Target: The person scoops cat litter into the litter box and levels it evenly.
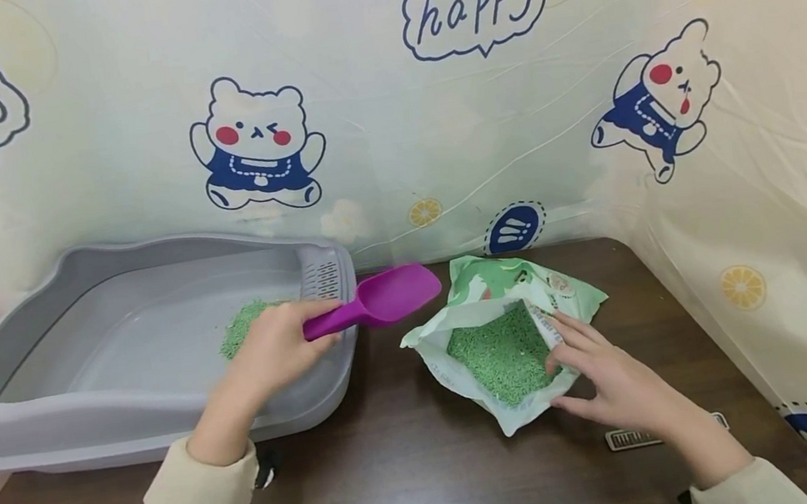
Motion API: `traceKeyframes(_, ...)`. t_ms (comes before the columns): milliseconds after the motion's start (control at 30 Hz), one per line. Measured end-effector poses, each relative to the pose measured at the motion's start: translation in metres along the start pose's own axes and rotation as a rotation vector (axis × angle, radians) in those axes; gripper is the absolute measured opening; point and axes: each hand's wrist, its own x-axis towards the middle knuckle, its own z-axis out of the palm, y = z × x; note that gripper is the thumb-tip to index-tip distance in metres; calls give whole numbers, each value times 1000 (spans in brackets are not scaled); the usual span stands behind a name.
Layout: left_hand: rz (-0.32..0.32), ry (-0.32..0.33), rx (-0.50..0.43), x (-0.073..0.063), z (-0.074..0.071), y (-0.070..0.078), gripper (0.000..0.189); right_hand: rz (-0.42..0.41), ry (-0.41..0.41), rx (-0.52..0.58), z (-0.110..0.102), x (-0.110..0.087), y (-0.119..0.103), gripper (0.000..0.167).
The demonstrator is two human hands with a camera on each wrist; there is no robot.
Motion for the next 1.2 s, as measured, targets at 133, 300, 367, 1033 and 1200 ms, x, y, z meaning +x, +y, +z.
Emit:
traceKeyframes(133,-30,15,-25,3,13,2,27,-41,25,7,-2,-2,1,43)
traceKeyframes(300,-62,16,-31,8,27,6,30,-55,34,14,-3,-2,3,36)
traceKeyframes(367,-69,15,-28,10,33,6,30,-52,33,14,-3,-2,3,35)
traceKeyframes(1033,-111,76,50,19,64,17,8,-103,84,72,-3,-5,8,30)
traceKeyframes(1200,-128,50,158,20,69,20,9,-115,95,93,-6,-8,11,25)
